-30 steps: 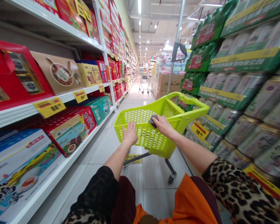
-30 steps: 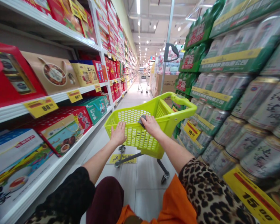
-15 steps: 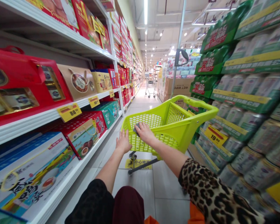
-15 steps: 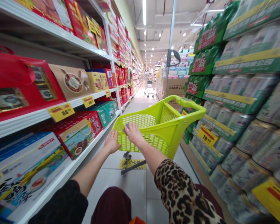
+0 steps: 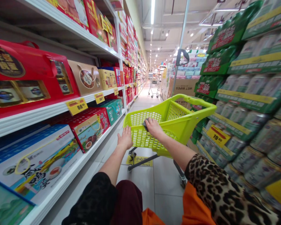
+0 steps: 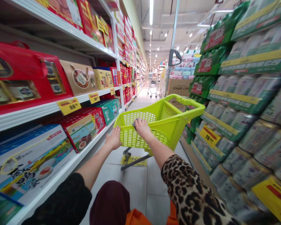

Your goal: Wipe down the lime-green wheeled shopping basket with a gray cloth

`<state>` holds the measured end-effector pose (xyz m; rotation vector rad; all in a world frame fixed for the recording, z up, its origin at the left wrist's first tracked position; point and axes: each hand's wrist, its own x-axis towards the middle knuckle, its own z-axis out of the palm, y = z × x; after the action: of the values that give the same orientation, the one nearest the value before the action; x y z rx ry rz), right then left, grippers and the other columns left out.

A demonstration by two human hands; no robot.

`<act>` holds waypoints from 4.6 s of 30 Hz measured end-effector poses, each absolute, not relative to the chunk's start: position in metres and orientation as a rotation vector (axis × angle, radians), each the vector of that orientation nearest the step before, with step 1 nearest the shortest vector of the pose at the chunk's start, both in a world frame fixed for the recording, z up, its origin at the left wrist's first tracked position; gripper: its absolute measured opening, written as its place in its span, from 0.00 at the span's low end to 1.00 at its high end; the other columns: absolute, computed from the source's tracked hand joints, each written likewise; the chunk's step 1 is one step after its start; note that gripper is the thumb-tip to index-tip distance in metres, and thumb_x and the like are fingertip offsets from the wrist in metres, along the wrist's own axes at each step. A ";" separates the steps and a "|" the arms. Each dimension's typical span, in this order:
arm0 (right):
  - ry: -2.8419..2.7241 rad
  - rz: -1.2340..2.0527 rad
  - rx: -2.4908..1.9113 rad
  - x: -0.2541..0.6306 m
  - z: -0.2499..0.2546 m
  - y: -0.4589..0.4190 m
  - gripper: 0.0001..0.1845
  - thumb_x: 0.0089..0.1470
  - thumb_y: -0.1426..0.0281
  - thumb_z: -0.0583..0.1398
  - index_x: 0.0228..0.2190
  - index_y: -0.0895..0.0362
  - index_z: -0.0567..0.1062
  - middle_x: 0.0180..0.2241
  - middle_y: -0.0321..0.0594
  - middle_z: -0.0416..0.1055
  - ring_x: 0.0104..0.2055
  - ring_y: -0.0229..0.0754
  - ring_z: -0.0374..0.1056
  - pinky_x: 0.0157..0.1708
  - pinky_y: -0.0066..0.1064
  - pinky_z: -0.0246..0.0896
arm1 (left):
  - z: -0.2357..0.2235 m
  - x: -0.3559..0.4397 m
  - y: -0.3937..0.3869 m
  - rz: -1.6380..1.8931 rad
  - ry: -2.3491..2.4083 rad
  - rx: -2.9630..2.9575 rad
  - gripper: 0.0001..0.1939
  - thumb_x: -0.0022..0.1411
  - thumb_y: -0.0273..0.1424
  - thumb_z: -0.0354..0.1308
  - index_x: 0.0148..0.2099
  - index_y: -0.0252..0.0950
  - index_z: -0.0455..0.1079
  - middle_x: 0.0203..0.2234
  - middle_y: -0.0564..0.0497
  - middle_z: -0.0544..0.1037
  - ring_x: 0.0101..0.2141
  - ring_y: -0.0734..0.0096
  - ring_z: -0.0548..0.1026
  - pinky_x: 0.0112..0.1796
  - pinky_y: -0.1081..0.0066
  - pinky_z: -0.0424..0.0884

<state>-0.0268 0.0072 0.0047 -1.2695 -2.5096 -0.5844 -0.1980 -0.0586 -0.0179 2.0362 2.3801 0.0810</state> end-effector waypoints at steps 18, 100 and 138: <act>-2.162 -0.698 -1.443 0.149 0.046 0.033 0.22 0.58 0.77 0.47 0.53 0.60 0.65 0.58 0.55 0.55 0.60 0.57 0.51 0.54 0.52 0.49 | -0.002 -0.085 -0.019 0.422 2.198 2.258 0.42 0.52 0.28 0.53 0.66 0.29 0.38 0.65 0.42 0.40 0.64 0.55 0.39 0.58 0.46 0.46; -2.443 -0.384 -1.222 -0.057 0.002 0.092 0.29 0.56 0.70 0.53 0.58 0.60 0.56 0.55 0.55 0.61 0.43 0.51 0.68 0.42 0.41 0.64 | -0.124 -0.196 -0.064 0.510 2.601 1.654 0.34 0.57 0.30 0.48 0.64 0.23 0.45 0.64 0.39 0.45 0.63 0.57 0.43 0.60 0.50 0.45; -2.739 -0.769 -0.303 -0.099 -0.097 0.071 0.18 0.56 0.78 0.51 0.48 0.65 0.69 0.52 0.55 0.66 0.58 0.52 0.57 0.56 0.49 0.51 | -0.139 -0.207 -0.096 0.456 2.641 1.703 0.34 0.58 0.31 0.48 0.64 0.25 0.45 0.64 0.38 0.46 0.63 0.58 0.43 0.59 0.50 0.45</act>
<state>-0.0987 0.0706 -0.0972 -0.3034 -2.7391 -0.7687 -0.2071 -0.0958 -0.1388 1.7030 2.6411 0.4558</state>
